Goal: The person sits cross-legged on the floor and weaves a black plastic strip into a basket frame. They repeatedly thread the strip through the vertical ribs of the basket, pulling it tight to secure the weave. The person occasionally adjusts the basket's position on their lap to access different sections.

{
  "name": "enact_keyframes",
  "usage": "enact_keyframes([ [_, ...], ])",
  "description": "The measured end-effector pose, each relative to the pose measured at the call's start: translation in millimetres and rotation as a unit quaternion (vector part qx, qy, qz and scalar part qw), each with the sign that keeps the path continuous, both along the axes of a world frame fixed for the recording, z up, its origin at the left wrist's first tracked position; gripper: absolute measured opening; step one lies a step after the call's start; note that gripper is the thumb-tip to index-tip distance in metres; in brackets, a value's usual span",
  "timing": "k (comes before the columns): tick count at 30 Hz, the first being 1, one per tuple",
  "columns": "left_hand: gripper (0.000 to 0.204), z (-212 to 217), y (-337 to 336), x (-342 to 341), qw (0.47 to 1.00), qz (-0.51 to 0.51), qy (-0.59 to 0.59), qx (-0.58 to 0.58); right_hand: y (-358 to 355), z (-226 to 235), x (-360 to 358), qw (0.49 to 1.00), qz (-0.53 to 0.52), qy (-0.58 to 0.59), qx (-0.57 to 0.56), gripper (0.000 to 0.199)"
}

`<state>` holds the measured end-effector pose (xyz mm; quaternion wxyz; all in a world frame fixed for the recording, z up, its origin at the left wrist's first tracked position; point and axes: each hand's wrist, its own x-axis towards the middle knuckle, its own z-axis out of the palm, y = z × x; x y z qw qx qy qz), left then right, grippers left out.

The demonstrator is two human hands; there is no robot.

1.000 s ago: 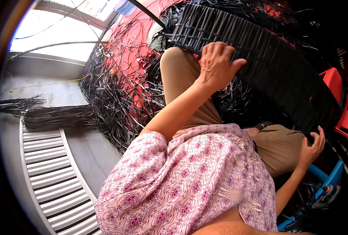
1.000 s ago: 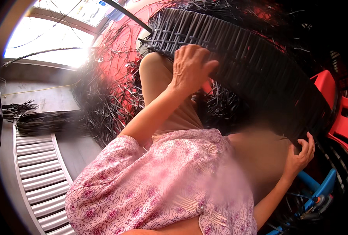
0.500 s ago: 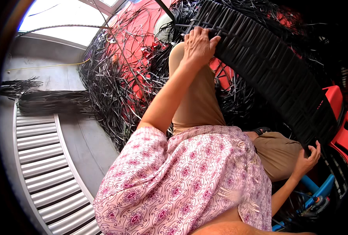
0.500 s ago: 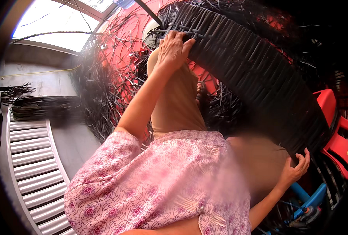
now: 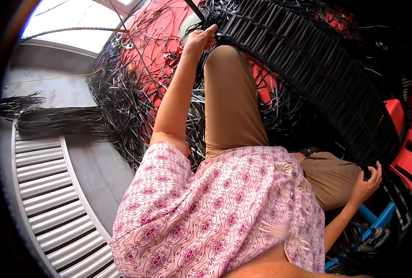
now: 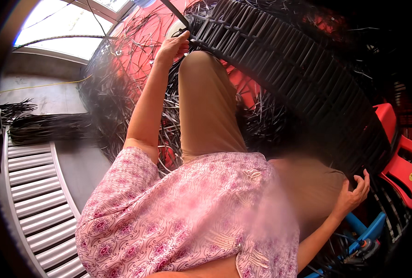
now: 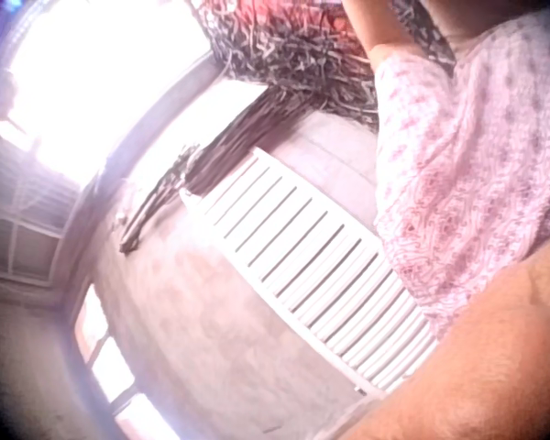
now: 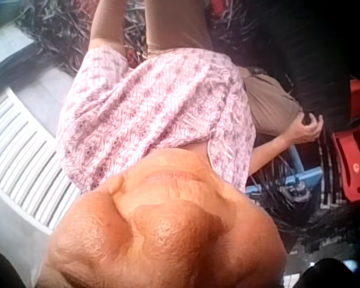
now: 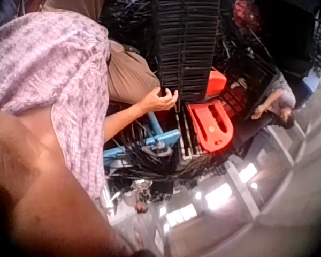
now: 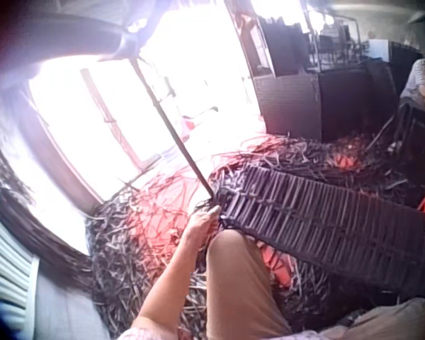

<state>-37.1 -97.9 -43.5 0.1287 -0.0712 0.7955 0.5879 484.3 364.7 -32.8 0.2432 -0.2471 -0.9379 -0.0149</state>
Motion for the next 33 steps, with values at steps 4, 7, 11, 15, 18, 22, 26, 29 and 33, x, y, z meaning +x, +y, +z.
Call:
enact_keyframes([
  [4,0.041,-12.3,14.7,-6.6,0.99,0.002,-0.04,0.137,-0.9,5.7,-5.2,1.0,-0.018,-0.016,-0.014,0.029],
  [7,0.046,-16.1,33.5,-13.0,0.961,0.104,-0.135,0.219,5.1,1.6,-0.4,1.0,-0.015,-0.006,-0.019,0.028],
  [11,0.03,-56.5,13.9,-43.4,0.925,0.015,-0.185,0.331,-0.6,11.8,-11.1,0.999,-0.029,-0.013,-0.019,0.03],
  [15,0.025,-45.8,13.7,-42.1,0.94,0.088,-0.132,0.302,-0.1,10.2,-14.1,0.999,-0.028,-0.008,-0.037,0.028],
  [18,0.026,-62.3,13.9,-39.0,0.928,0.123,-0.114,0.332,0.7,10.3,-8.3,0.999,-0.039,-0.007,-0.035,0.028],
  [22,0.026,-58.2,21.5,-23.6,0.882,0.169,-0.142,0.416,3.6,3.4,-7.3,0.999,-0.028,0.008,-0.019,0.029],
  [26,0.024,-63.2,20.7,-22.9,0.862,0.151,-0.166,0.454,3.8,25.4,-15.3,0.991,-0.072,-0.072,-0.084,0.036],
  [29,0.022,-60.5,26.7,-28.3,0.881,0.119,-0.159,0.43,-24.5,65.5,-51.4,0.996,-0.052,0.006,0.07,0.029],
  [33,0.02,-56.1,23.6,-31.5,0.882,0.127,-0.172,0.419,-114.5,87.5,-165.5,0.964,0.152,0.151,-0.16,0.027],
])
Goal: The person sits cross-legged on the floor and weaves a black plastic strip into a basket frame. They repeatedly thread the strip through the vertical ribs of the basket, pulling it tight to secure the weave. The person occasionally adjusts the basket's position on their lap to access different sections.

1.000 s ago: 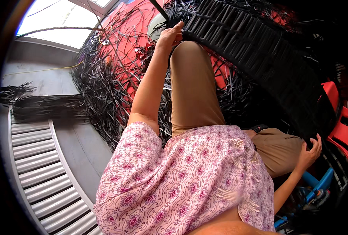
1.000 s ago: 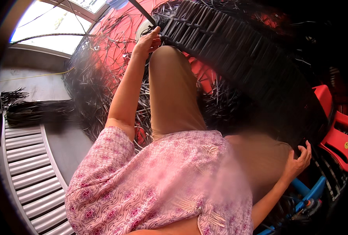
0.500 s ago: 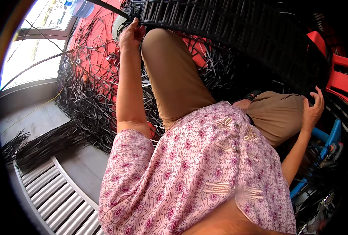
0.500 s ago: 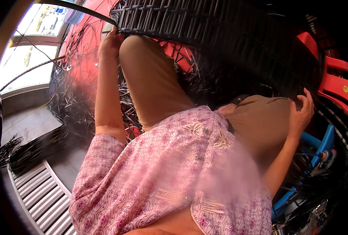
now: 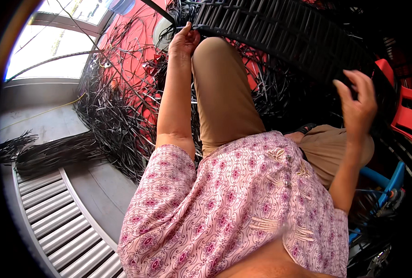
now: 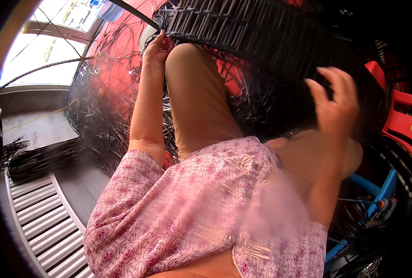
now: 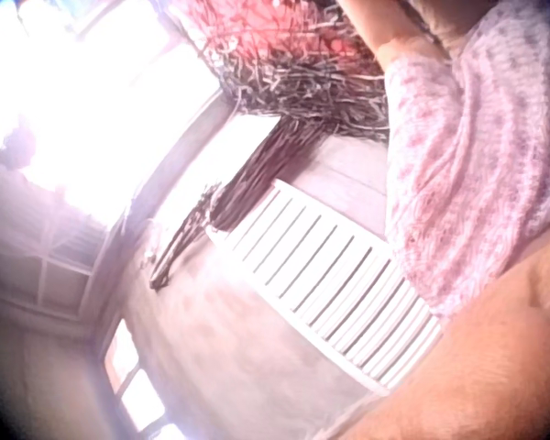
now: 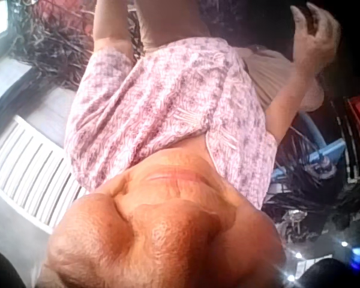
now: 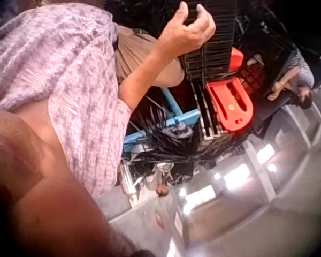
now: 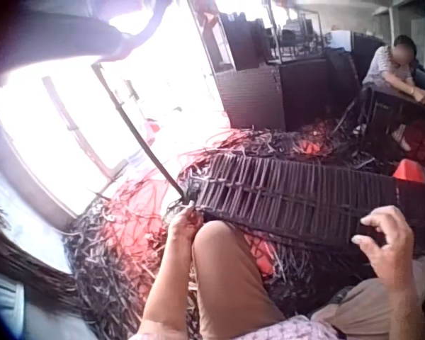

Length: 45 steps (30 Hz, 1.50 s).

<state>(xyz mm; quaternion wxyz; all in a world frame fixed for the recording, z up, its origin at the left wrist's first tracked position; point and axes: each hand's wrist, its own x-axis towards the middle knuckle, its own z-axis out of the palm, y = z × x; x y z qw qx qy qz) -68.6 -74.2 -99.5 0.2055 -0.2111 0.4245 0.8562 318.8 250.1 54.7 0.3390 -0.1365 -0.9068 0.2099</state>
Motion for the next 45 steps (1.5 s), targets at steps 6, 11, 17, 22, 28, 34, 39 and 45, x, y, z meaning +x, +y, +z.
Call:
enact_keyframes([
  [6,0.021,7.4,-10.8,4.3,0.998,-0.055,0.034,0.009,-77.0,-54.7,-153.2,0.976,0.194,-0.008,0.096,0.035],
  [11,0.025,25.9,-10.0,28.1,0.979,-0.063,0.112,-0.156,-104.8,-82.8,-184.6,0.966,0.112,-0.083,0.217,0.031],
  [17,0.028,80.4,9.3,74.2,0.556,-0.089,0.602,-0.566,-96.4,-80.6,-192.2,0.973,0.149,-0.06,0.167,0.025],
  [22,0.036,79.0,18.5,48.6,0.387,-0.203,0.712,-0.55,-93.9,-85.5,-198.6,0.974,0.151,-0.01,0.169,0.017],
  [28,0.039,79.0,36.4,38.3,0.374,-0.198,0.735,-0.529,-103.5,-90.3,-210.1,0.974,0.101,-0.004,0.203,0.015],
  [34,0.036,77.3,41.6,26.3,0.351,-0.209,0.764,-0.5,-100.8,-104.9,-232.6,0.967,0.087,0.049,0.233,0.007],
  [39,0.034,72.0,49.0,19.2,0.333,-0.187,0.772,-0.508,-91.7,-94.4,-232.3,0.969,0.109,0.048,0.217,0.008],
  [45,0.034,72.1,55.0,16.3,0.334,-0.198,0.772,-0.503,-89.2,-91.7,-232.9,0.976,0.129,0.032,0.175,0.01],
])
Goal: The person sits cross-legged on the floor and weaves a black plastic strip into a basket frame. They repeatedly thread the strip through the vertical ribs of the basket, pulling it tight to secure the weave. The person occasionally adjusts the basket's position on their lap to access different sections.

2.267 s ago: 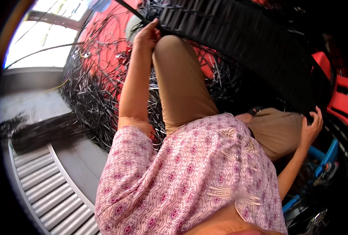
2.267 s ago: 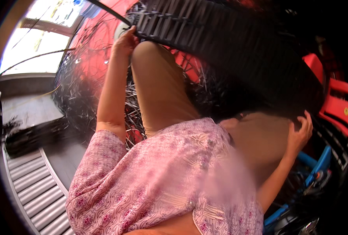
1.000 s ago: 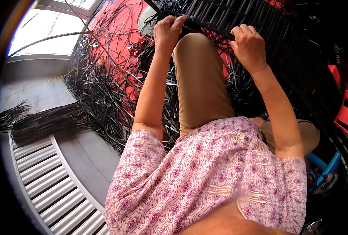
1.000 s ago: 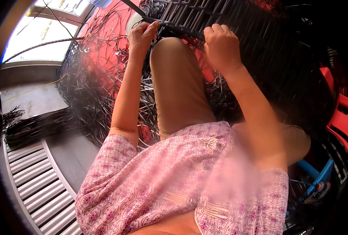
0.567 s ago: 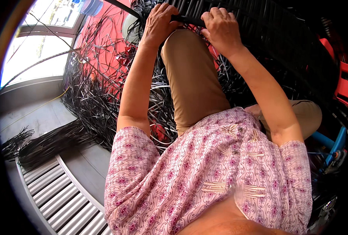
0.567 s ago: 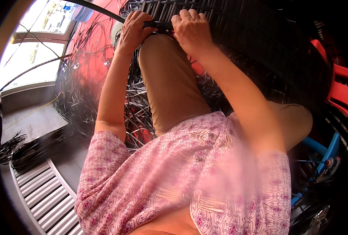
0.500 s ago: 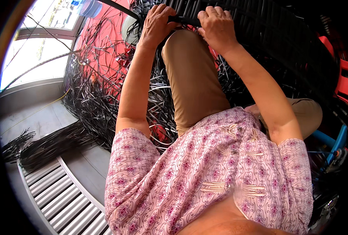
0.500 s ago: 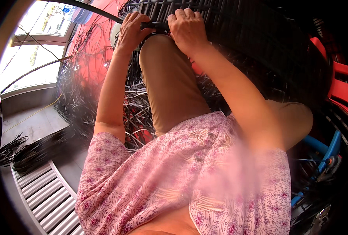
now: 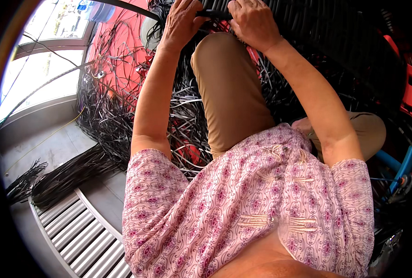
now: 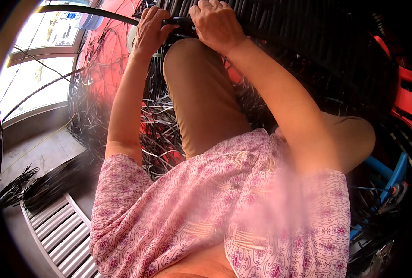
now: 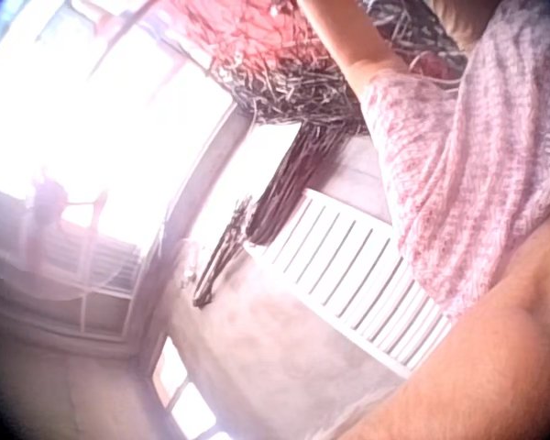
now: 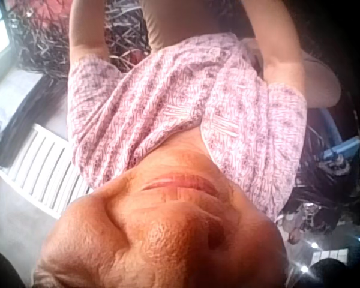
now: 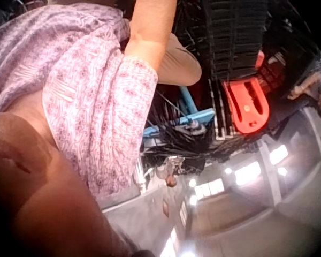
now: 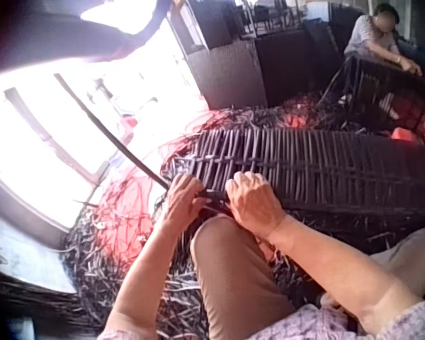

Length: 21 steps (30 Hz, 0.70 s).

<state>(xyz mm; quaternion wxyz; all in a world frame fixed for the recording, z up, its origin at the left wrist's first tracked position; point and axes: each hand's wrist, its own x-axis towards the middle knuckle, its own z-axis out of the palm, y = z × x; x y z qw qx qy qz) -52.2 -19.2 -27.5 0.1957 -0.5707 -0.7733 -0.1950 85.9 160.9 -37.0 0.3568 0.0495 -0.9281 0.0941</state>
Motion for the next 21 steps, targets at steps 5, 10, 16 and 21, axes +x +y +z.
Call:
enact_keyframes([
  [5,0.033,-5.3,3.2,2.8,0.999,0.037,0.001,0.005,3.0,-3.6,-2.2,0.999,-0.008,0.015,0.034,0.008],
  [10,0.035,-15.8,-1.7,0.1,0.996,0.079,0.025,0.018,11.1,-15.9,12.3,0.996,-0.036,0.078,0.018,0.016],
  [16,0.038,-5.9,1.5,6.3,0.997,0.071,-0.019,0.019,68.0,10.0,116.8,0.984,-0.18,0.01,0.005,0.031],
  [21,0.044,2.1,-1.4,6.7,0.998,0.053,0.008,-0.044,74.8,-7.0,126.6,0.989,-0.142,0.011,0.03,0.032],
])
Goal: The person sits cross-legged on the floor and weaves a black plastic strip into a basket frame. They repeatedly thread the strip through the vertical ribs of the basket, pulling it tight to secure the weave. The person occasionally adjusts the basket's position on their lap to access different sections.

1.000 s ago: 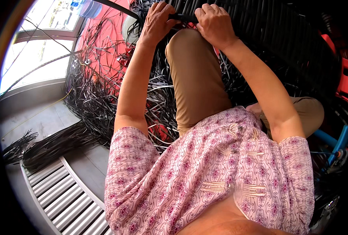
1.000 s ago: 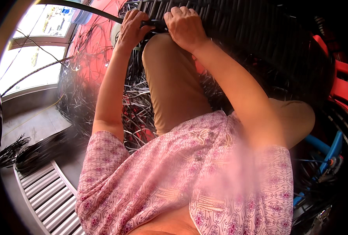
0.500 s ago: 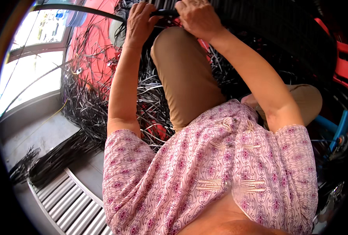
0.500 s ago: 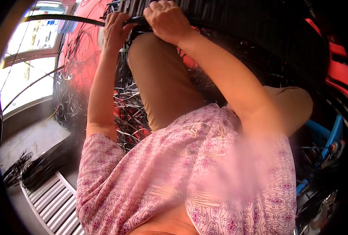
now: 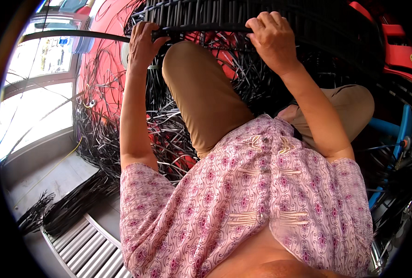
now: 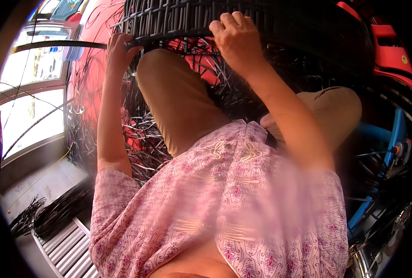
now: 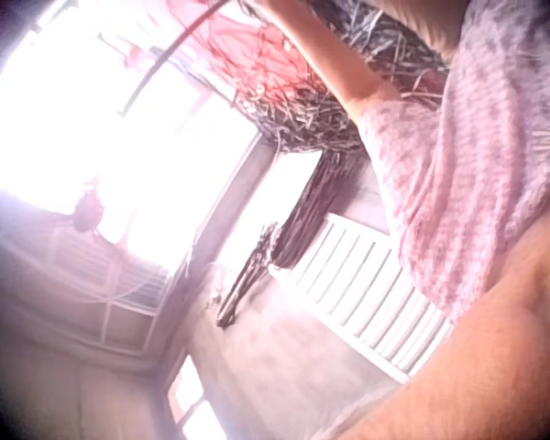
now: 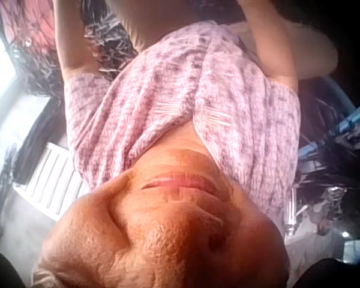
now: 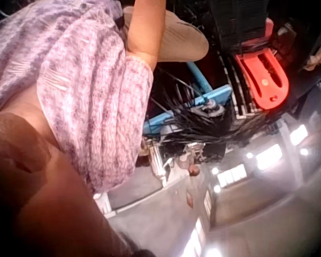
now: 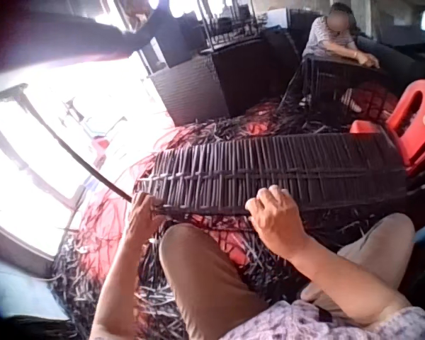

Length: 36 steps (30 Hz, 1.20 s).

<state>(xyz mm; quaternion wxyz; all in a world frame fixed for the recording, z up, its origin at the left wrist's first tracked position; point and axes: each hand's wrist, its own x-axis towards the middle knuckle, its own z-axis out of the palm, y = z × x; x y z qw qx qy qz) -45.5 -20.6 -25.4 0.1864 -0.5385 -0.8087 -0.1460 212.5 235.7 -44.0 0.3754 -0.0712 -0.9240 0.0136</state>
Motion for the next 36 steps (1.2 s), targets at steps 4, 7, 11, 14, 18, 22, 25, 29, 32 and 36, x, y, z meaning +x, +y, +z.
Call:
enact_keyframes([
  [4,0.042,31.5,42.9,71.5,0.998,-0.055,-0.043,0.004,0.4,-3.0,1.9,1.0,-0.012,-0.019,-0.016,0.03],
  [7,0.039,32.4,88.2,127.2,0.991,-0.111,-0.075,-0.012,2.5,1.0,7.6,0.999,0.003,-0.002,-0.049,0.03],
  [11,0.038,16.4,113.8,154.8,0.997,-0.062,-0.05,-0.002,4.8,-7.5,4.2,0.998,0.01,0.049,-0.023,0.006],
  [14,0.036,13.1,116.7,160.8,0.996,-0.07,-0.052,0.008,-1.0,-7.8,7.8,0.999,-0.01,0.04,-0.008,0.006],
  [18,0.031,14.3,117.1,165.8,0.996,-0.076,-0.055,0.006,-5.8,-6.7,15.8,0.999,-0.021,0.024,0.004,0.006],
  [22,0.03,7.2,114.4,166.2,0.995,-0.087,-0.051,0.012,-5.7,-9.8,21.4,0.999,-0.011,0.037,0.032,0.006],
  [25,0.032,5.5,112.1,167.5,0.995,-0.083,-0.049,0.012,-0.2,-5.1,43.1,1.0,0.006,0.014,-0.023,0.017],
  [29,0.03,19.0,116.7,175.9,0.997,-0.056,-0.05,-0.023,42.0,12.5,109.8,0.994,-0.099,-0.013,-0.049,0.034],
  [32,0.035,31.1,125.8,190.2,0.995,-0.013,-0.046,-0.084,58.4,5.0,132.5,0.994,-0.103,-0.038,0.015,0.026],
  [36,0.04,30.9,165.8,233.5,0.989,-0.125,-0.066,-0.033,65.0,2.3,131.8,0.997,-0.075,0.008,0.034,0.016],
])
